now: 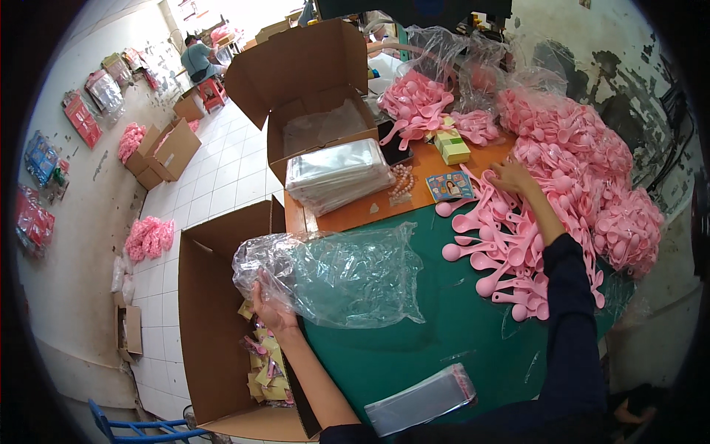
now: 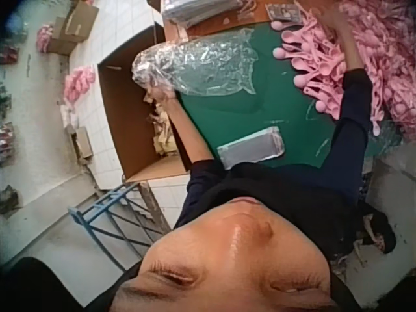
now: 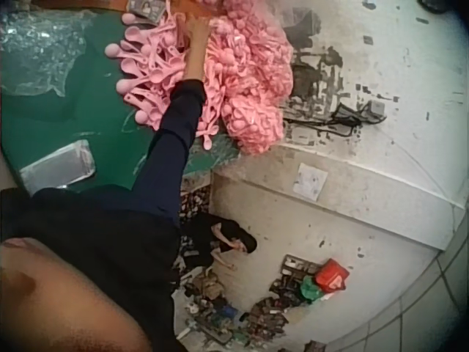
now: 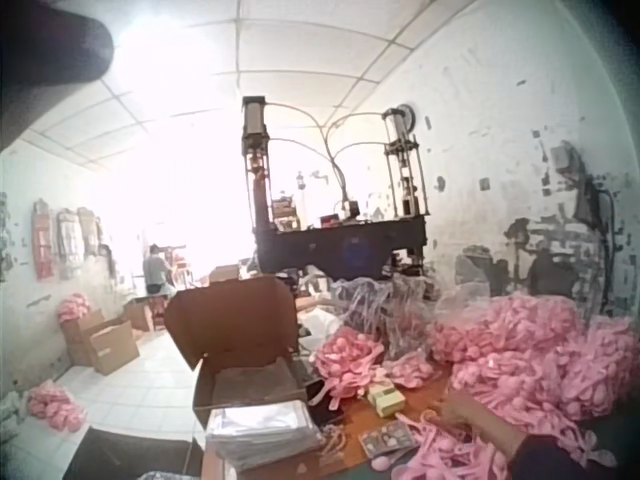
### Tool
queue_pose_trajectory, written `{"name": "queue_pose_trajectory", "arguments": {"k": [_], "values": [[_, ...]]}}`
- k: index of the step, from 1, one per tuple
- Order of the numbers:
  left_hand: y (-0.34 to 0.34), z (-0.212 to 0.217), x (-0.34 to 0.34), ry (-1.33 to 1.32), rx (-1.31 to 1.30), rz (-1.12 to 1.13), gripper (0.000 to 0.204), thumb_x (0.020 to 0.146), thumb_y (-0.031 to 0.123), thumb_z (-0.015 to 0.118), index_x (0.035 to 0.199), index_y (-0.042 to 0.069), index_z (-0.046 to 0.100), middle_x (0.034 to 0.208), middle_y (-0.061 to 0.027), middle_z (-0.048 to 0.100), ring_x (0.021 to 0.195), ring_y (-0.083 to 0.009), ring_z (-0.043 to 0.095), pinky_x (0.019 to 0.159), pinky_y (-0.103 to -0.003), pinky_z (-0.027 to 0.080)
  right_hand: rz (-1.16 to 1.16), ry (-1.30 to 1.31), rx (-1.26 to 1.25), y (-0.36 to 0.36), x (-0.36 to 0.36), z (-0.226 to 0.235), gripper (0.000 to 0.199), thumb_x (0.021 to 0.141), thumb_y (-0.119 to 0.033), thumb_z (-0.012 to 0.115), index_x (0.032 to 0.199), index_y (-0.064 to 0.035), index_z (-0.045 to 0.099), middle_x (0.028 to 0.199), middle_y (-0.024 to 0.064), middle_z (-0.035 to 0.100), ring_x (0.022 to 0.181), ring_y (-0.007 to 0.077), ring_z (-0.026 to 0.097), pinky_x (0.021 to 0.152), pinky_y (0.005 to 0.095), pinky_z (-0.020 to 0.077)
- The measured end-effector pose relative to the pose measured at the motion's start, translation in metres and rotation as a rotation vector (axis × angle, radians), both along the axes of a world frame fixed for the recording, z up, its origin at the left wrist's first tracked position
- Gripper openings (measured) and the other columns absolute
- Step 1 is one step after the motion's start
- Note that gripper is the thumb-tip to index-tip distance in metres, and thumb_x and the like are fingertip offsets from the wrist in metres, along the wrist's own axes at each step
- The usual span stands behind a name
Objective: The person unpacks plastic spoons from a large plastic bag onto the table, then inserts spoons and paper cards into small plastic pouches.
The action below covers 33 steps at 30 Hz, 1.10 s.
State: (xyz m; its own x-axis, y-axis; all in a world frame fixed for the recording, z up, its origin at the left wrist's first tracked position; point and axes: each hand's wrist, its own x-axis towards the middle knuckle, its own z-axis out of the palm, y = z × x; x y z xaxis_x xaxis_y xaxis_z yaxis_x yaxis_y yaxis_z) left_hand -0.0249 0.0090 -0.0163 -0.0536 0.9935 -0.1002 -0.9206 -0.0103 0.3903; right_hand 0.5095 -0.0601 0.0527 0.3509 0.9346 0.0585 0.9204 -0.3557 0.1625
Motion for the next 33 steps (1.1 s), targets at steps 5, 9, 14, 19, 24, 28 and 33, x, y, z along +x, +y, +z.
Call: {"name": "queue_pose_trajectory", "arguments": {"k": [5, 9, 14, 19, 24, 28, 33], "values": [[0.001, 0.001, 0.004, -0.020, -0.005, -0.059, 0.032, 0.083, 0.015, 0.048, 0.110, -0.002, 0.045, 0.110, -0.0088, 0.050, 0.103, -0.0170, 0.046, 0.094, -0.034, 0.036, 0.232, 0.185, -0.099, -0.042, 0.013, 0.014, 0.036, 0.073, -0.032, 0.054, 0.097, -0.0045, 0.053, 0.103, 0.0190, 0.051, 0.108, 0.0310, 0.042, 0.086, 0.0429, 0.0367], [0.000, 0.006, 0.005, -0.016, -0.002, -0.098, 0.023, 0.082, 0.015, 0.048, 0.102, 0.003, 0.049, 0.110, -0.0082, 0.050, 0.104, -0.0167, 0.045, 0.095, -0.035, 0.034, 0.269, 0.141, -0.086, -0.050, 0.000, 0.016, 0.033, 0.067, -0.020, 0.058, 0.096, -0.0050, 0.053, 0.103, 0.0132, 0.050, 0.104, 0.0292, 0.044, 0.085, 0.0455, 0.0361], [0.011, -0.024, -0.012, 0.098, 0.039, -0.027, 0.014, 0.081, 0.015, 0.049, 0.093, 0.008, 0.052, 0.108, -0.0072, 0.051, 0.103, -0.0163, 0.045, 0.095, -0.034, 0.033, 0.526, 0.172, 0.015, -0.039, -0.076, 0.017, 0.036, 0.075, -0.030, 0.052, 0.106, -0.0117, 0.051, 0.112, 0.0102, 0.047, 0.105, 0.0272, 0.044, 0.086, 0.0462, 0.0351], [0.006, -0.010, -0.003, 0.073, -0.025, 0.003, 0.011, 0.079, 0.013, 0.050, 0.088, 0.009, 0.054, 0.103, -0.0063, 0.054, 0.103, -0.0162, 0.046, 0.094, -0.034, 0.035, 0.372, 0.195, -0.104, -0.065, -0.076, 0.020, 0.037, 0.078, -0.038, 0.048, 0.107, -0.0142, 0.052, 0.109, 0.0104, 0.047, 0.102, 0.0276, 0.046, 0.086, 0.0462, 0.0351], [0.006, -0.001, -0.001, 0.056, -0.019, 0.030, 0.010, 0.077, 0.011, 0.052, 0.087, 0.007, 0.054, 0.094, -0.0059, 0.057, 0.094, -0.0155, 0.051, 0.090, -0.033, 0.039, 0.266, 0.178, -0.403, -0.071, -0.070, 0.038, 0.036, 0.080, -0.037, 0.048, 0.106, -0.0128, 0.052, 0.108, 0.0103, 0.048, 0.099, 0.0282, 0.047, 0.086, 0.0436, 0.0356], [0.009, -0.011, -0.010, 0.023, 0.060, -0.032, 0.012, 0.076, 0.009, 0.053, 0.087, 0.005, 0.055, 0.088, -0.0058, 0.058, 0.086, -0.0149, 0.054, 0.081, -0.032, 0.044, 0.558, 0.331, -0.054, -0.046, -0.110, 0.018, 0.045, 0.080, -0.043, 0.046, 0.112, -0.0112, 0.047, 0.113, 0.0112, 0.046, 0.102, 0.0280, 0.046, 0.086, 0.0421, 0.0353], [-0.003, -0.001, 0.000, 0.086, 0.112, -0.073, 0.042, 0.079, 0.014, 0.048, 0.120, 0.009, 0.042, 0.108, -0.0113, 0.052, 0.093, -0.0231, 0.052, 0.080, -0.035, 0.044, 0.612, 0.192, 0.156, -0.049, -0.116, -0.006, 0.054, 0.080, -0.053, 0.040, 0.111, -0.0086, 0.047, 0.116, 0.0119, 0.046, 0.110, 0.0267, 0.041, 0.087, 0.0433, 0.0338]]}}
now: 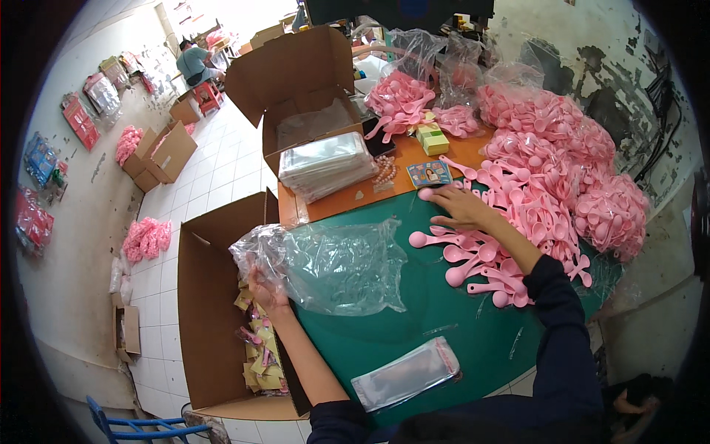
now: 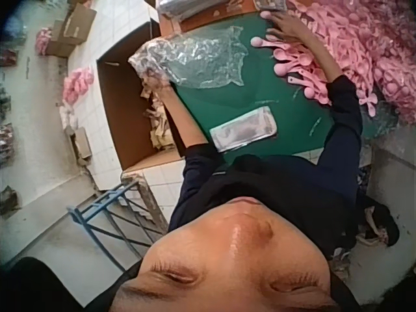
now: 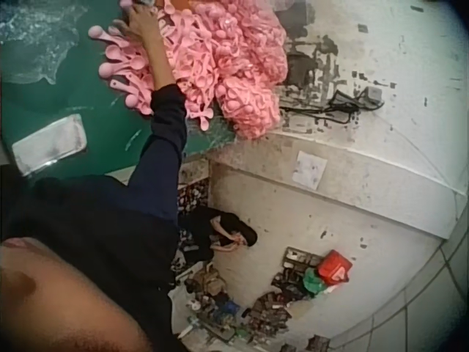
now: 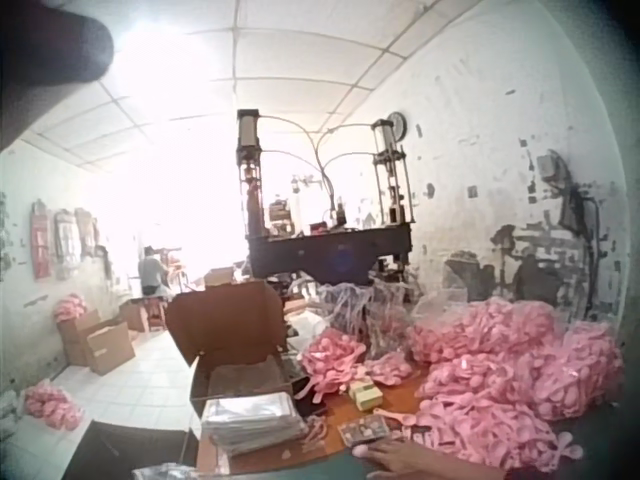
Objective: The person unpacks plastic spoons from a large plastic bag onto the table, then inserts spoons and paper cards into small plastic pouches.
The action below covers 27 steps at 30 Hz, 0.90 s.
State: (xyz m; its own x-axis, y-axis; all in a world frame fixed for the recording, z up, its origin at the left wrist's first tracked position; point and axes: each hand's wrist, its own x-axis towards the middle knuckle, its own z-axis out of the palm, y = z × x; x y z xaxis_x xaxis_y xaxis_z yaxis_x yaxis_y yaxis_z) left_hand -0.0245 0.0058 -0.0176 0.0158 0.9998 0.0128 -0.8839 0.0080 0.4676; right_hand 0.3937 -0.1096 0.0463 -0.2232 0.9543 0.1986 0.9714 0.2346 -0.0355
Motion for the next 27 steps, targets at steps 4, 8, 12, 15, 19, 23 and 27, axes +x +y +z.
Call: {"name": "queue_pose_trajectory", "arguments": {"k": [4, 8, 12, 15, 19, 23, 27], "values": [[-0.007, 0.016, 0.011, -0.014, -0.085, 0.096, 0.040, 0.081, 0.016, 0.044, 0.121, 0.012, 0.040, 0.116, -0.0118, 0.047, 0.102, -0.0246, 0.048, 0.084, -0.039, 0.043, -0.305, -0.214, -0.234, -0.036, 0.005, 0.023, 0.055, 0.080, -0.054, 0.039, 0.101, -0.0068, 0.056, 0.111, 0.0127, 0.049, 0.108, 0.0270, 0.042, 0.087, 0.0456, 0.0331], [-0.001, 0.010, 0.001, 0.034, -0.110, 0.204, 0.037, 0.083, 0.021, 0.036, 0.120, 0.019, 0.040, 0.124, -0.0121, 0.040, 0.109, -0.0280, 0.043, 0.086, -0.045, 0.041, 0.053, 0.135, -0.007, -0.062, -0.045, 0.037, 0.057, 0.078, -0.055, 0.040, 0.110, -0.0091, 0.051, 0.115, 0.0120, 0.046, 0.113, 0.0269, 0.038, 0.090, 0.0500, 0.0288], [0.008, 0.018, -0.001, 0.000, -0.175, 0.321, 0.036, 0.082, 0.022, 0.034, 0.117, 0.021, 0.042, 0.117, -0.0107, 0.045, 0.103, -0.0279, 0.047, 0.086, -0.046, 0.041, 0.275, -0.096, 0.077, -0.083, -0.114, 0.017, 0.058, 0.076, -0.051, 0.046, 0.117, -0.0114, 0.045, 0.123, 0.0092, 0.041, 0.121, 0.0252, 0.029, 0.097, 0.0567, 0.0162], [0.011, 0.036, -0.012, 0.039, -0.094, 0.327, 0.037, 0.082, 0.028, 0.038, 0.113, 0.008, 0.044, 0.110, -0.0114, 0.050, 0.098, -0.0255, 0.051, 0.085, -0.043, 0.042, 0.030, -0.160, 0.030, -0.082, -0.089, -0.009, 0.055, 0.077, -0.047, 0.047, 0.118, -0.0093, 0.045, 0.127, 0.0056, 0.038, 0.124, 0.0220, 0.025, 0.097, 0.0618, 0.0041], [-0.005, 0.078, -0.013, 0.018, -0.095, 0.280, 0.043, 0.082, 0.033, 0.038, 0.114, 0.005, 0.044, 0.113, -0.0132, 0.048, 0.099, -0.0272, 0.050, 0.087, -0.045, 0.040, -0.191, -0.546, -0.053, -0.103, -0.057, 0.005, 0.052, 0.080, -0.042, 0.046, 0.116, -0.0048, 0.046, 0.125, 0.0033, 0.040, 0.125, 0.0209, 0.022, 0.096, 0.0630, 0.0054], [-0.033, 0.125, 0.017, -0.003, -0.082, 0.327, 0.040, 0.084, 0.022, 0.032, 0.124, 0.023, 0.034, 0.125, -0.0105, 0.037, 0.110, -0.0263, 0.042, 0.093, -0.045, 0.037, -0.081, 0.167, -0.028, -0.118, -0.085, 0.036, 0.074, 0.076, -0.046, 0.052, 0.129, -0.0030, 0.024, 0.136, 0.0156, 0.019, 0.125, 0.0316, 0.022, 0.098, 0.0578, 0.0149], [-0.067, 0.131, 0.118, 0.084, -0.001, 0.027, 0.036, 0.083, 0.012, 0.038, 0.119, 0.008, 0.037, 0.113, -0.0108, 0.044, 0.102, -0.0212, 0.047, 0.086, -0.040, 0.043, 0.010, 0.964, 0.064, -0.117, -0.098, 0.065, 0.097, 0.063, -0.048, 0.068, 0.131, -0.0034, 0.014, 0.136, 0.0178, 0.010, 0.121, 0.0357, 0.026, 0.094, 0.0466, 0.0300]]}}
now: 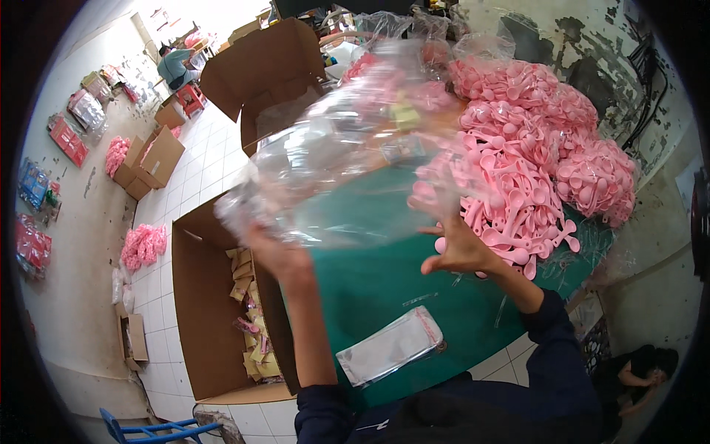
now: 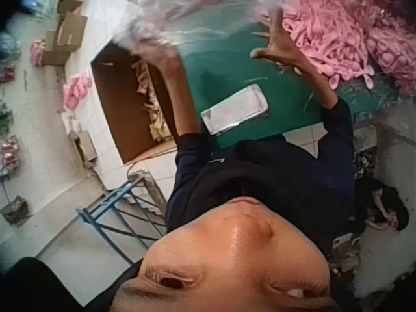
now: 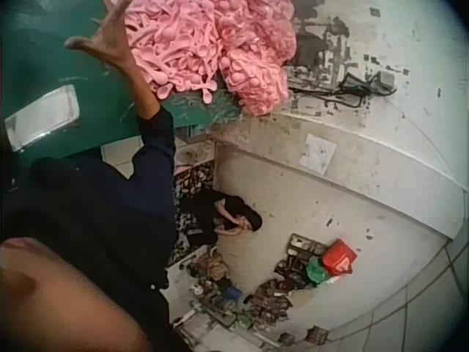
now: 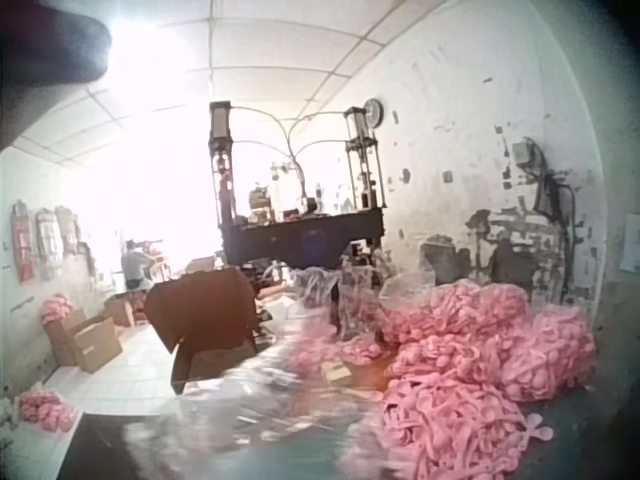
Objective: The person unpacks plastic spoons from a large plastic bag onto the table, then inserts spoons and paper cards into small plastic pouches.
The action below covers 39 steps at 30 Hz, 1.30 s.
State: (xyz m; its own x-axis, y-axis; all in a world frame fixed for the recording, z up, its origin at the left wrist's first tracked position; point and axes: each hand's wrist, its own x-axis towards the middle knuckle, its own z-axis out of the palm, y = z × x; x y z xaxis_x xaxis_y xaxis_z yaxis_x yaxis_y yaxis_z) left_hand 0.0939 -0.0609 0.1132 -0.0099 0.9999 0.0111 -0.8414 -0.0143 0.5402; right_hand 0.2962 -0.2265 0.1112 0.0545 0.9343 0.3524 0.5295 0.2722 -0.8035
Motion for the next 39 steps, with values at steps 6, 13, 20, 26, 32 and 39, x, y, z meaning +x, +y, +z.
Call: {"name": "queue_pose_trajectory", "arguments": {"k": [6, 13, 20, 26, 32, 39], "values": [[-0.069, -0.011, 0.041, 0.735, 0.554, -0.511, 0.045, 0.079, 0.011, 0.055, 0.120, 0.005, 0.037, 0.114, -0.0085, 0.045, 0.107, -0.0186, 0.044, 0.090, -0.034, 0.036, -0.033, -0.244, -0.077, 0.019, 0.006, 0.018, 0.068, 0.065, -0.027, 0.070, 0.120, -0.0028, 0.038, 0.121, 0.0202, 0.038, 0.110, 0.0282, 0.041, 0.082, 0.0335, 0.0436], [-0.043, -0.006, -0.039, 1.103, 0.619, -0.796, 0.063, 0.076, 0.030, 0.060, 0.128, 0.008, 0.031, 0.130, -0.0107, 0.035, 0.122, -0.0236, 0.031, 0.099, -0.042, 0.025, -0.663, -0.544, -0.038, -0.001, 0.249, 0.034, 0.059, 0.069, -0.021, 0.060, 0.121, -0.0052, 0.038, 0.124, 0.0216, 0.035, 0.110, 0.0330, 0.040, 0.085, 0.0391, 0.0405], [-0.076, -0.030, -0.074, 1.350, 0.736, -0.857, 0.041, 0.079, 0.018, 0.056, 0.117, 0.008, 0.045, 0.120, -0.0116, 0.045, 0.111, -0.0237, 0.044, 0.090, -0.035, 0.038, -1.517, -1.232, -0.582, -0.103, 0.454, 0.032, 0.052, 0.072, -0.014, 0.050, 0.122, -0.0057, 0.038, 0.125, 0.0233, 0.034, 0.109, 0.0402, 0.039, 0.089, 0.0462, 0.0360], [-0.099, -0.058, -0.031, 1.497, 0.992, -0.932, 0.039, 0.078, 0.019, 0.058, 0.115, 0.010, 0.047, 0.114, -0.0134, 0.044, 0.105, -0.0276, 0.044, 0.086, -0.035, 0.040, -0.611, -0.444, 0.057, -0.025, 0.158, -0.008, 0.027, 0.074, -0.003, 0.046, 0.100, -0.0013, 0.053, 0.100, 0.0154, 0.053, 0.092, 0.0298, 0.050, 0.080, 0.0372, 0.0395], [-0.087, -0.062, -0.004, 1.555, 1.095, -0.707, 0.041, 0.075, 0.014, 0.060, 0.111, 0.004, 0.042, 0.111, -0.0150, 0.041, 0.103, -0.0301, 0.043, 0.086, -0.035, 0.039, 0.092, -0.364, -0.260, -0.018, -0.003, -0.036, 0.042, 0.083, -0.027, 0.050, 0.115, -0.0011, 0.043, 0.117, 0.0213, 0.041, 0.108, 0.0365, 0.041, 0.092, 0.0385, 0.0343], [-0.096, -0.047, -0.017, 1.528, 0.926, -0.670, 0.037, 0.076, 0.010, 0.058, 0.109, 0.005, 0.043, 0.115, -0.0149, 0.039, 0.105, -0.0307, 0.044, 0.086, -0.036, 0.040, -0.009, -0.694, -0.190, -0.007, -0.018, -0.075, 0.055, 0.083, -0.035, 0.048, 0.125, -0.0019, 0.032, 0.130, 0.0239, 0.027, 0.120, 0.0370, 0.029, 0.097, 0.0389, 0.0282]]}}
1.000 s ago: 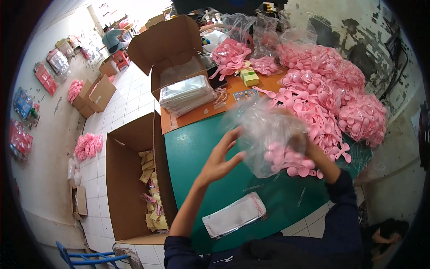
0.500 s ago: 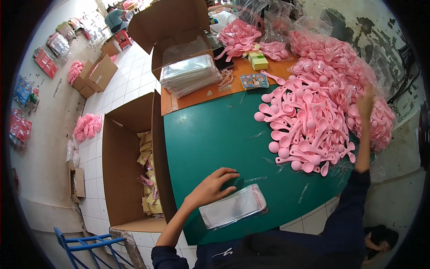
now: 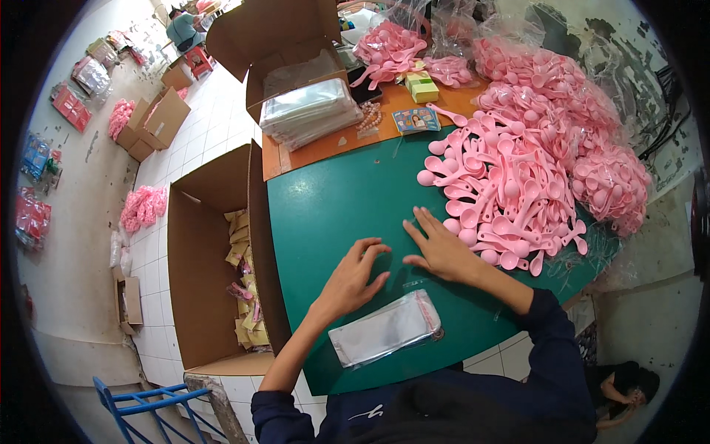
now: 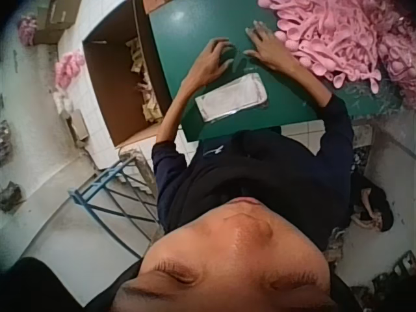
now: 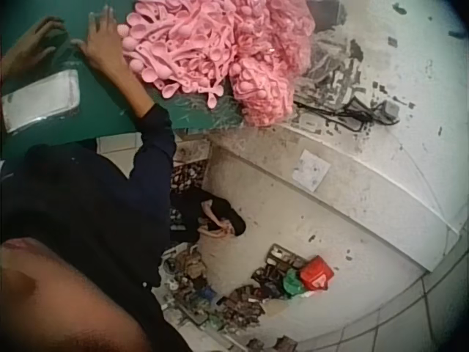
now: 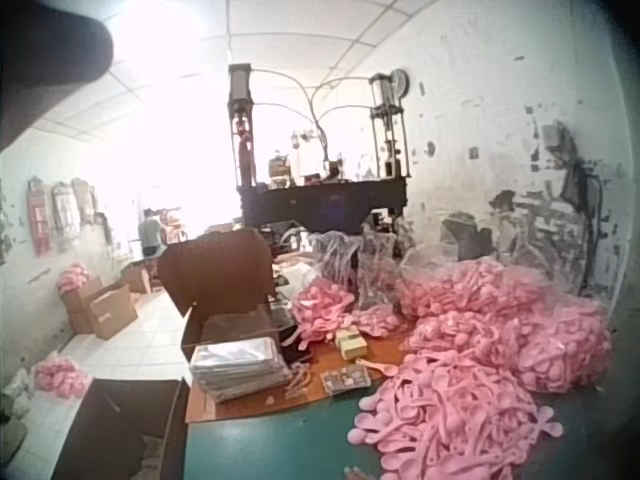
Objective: The person unpacks plastic spoons from a large plastic bag onto the table, then inserts spoons and paper cards into small plastic pouches.
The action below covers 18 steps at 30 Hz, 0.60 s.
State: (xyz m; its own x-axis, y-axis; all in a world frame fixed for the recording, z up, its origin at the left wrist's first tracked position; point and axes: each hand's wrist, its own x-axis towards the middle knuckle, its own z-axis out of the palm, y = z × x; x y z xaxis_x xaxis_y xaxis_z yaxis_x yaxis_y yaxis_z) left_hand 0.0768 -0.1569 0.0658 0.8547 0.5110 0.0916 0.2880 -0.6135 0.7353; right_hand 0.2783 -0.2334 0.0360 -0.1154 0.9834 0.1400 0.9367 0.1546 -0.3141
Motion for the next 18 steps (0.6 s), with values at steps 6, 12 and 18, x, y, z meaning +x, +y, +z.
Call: {"name": "queue_pose_trajectory", "arguments": {"k": [6, 12, 18], "values": [[-0.008, 0.012, -0.068, 0.043, -0.021, 0.111, 0.029, 0.076, 0.007, 0.057, 0.104, 0.004, 0.049, 0.113, -0.0135, 0.045, 0.102, -0.0286, 0.048, 0.084, -0.036, 0.042, 0.011, 0.015, -0.090, -0.080, -0.005, 0.008, 0.048, 0.082, -0.025, 0.049, 0.123, -0.0035, 0.037, 0.131, 0.0175, 0.030, 0.120, 0.0313, 0.031, 0.098, 0.0412, 0.0278], [-0.020, 0.006, -0.079, -0.127, -0.053, 0.251, 0.021, 0.074, 0.004, 0.058, 0.095, 0.004, 0.055, 0.100, -0.0103, 0.055, 0.091, -0.0259, 0.055, 0.077, -0.032, 0.044, 0.047, -0.057, -0.028, -0.120, 0.012, 0.017, 0.037, 0.076, -0.004, 0.043, 0.113, -0.0026, 0.048, 0.118, 0.0120, 0.048, 0.113, 0.0246, 0.043, 0.097, 0.0392, 0.0311], [-0.029, 0.015, -0.054, -0.121, -0.074, 0.109, 0.021, 0.074, 0.003, 0.058, 0.094, 0.003, 0.055, 0.099, -0.0107, 0.056, 0.091, -0.0231, 0.056, 0.078, -0.032, 0.044, 0.066, -0.129, 0.032, -0.131, -0.002, 0.015, 0.037, 0.075, -0.003, 0.045, 0.111, 0.0008, 0.048, 0.118, 0.0127, 0.048, 0.113, 0.0235, 0.044, 0.096, 0.0363, 0.0331]]}}
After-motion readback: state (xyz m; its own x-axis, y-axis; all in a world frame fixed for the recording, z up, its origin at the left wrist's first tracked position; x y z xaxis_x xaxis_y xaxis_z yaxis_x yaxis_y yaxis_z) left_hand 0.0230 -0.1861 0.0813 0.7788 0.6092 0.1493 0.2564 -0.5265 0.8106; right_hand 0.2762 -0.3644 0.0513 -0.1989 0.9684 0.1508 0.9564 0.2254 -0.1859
